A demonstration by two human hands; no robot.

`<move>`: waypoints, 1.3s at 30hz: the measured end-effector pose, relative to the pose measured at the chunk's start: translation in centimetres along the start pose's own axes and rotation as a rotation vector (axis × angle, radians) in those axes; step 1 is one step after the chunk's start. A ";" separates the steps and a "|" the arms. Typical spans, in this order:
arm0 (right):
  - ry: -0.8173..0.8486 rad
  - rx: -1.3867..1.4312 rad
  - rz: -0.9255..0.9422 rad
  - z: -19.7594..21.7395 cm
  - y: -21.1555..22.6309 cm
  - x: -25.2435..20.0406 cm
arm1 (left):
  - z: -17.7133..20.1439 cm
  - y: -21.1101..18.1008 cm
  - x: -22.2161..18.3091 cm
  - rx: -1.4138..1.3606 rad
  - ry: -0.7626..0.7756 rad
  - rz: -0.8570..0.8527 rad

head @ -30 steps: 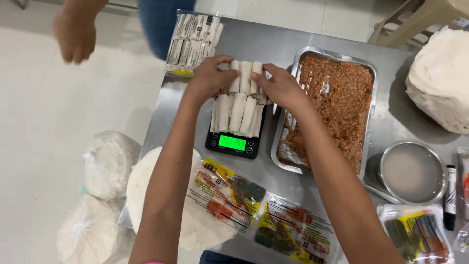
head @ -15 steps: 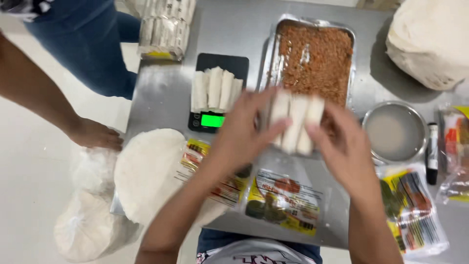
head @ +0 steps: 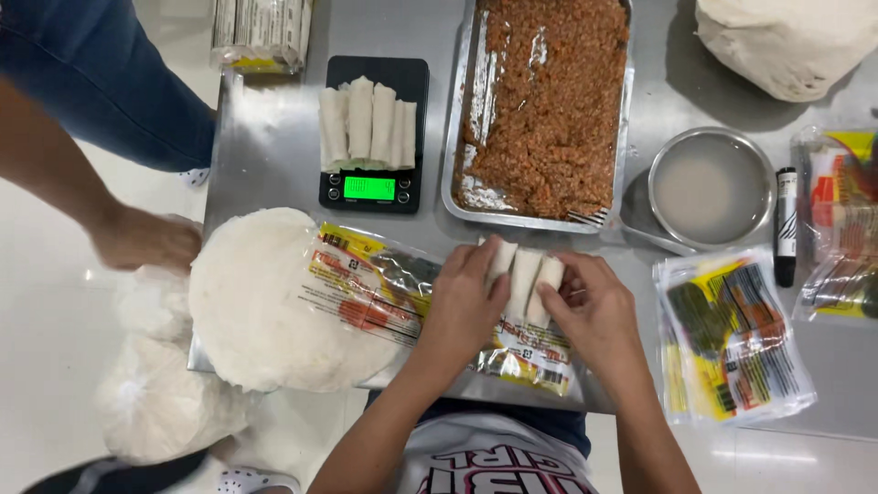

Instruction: The person fills and rolls several spring rolls by hand, places them on a scale, and labels packaging using a marker.

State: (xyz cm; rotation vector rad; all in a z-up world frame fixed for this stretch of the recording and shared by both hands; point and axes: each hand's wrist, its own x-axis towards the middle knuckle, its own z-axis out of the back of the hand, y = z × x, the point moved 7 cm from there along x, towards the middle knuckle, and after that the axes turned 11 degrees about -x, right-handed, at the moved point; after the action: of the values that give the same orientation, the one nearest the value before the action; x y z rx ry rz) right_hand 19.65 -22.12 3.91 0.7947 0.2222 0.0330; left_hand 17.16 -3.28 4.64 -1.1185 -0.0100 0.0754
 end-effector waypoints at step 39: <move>-0.113 1.051 -0.402 -1.4 1.6 -3.6 | -1.1 -2.6 -2.3 -0.526 -0.012 0.037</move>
State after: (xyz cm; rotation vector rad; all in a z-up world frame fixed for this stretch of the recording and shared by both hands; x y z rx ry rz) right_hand 15.95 -20.43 4.76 1.7745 0.2879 -0.5477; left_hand 15.03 -5.57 6.52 -1.6440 -0.0213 0.1166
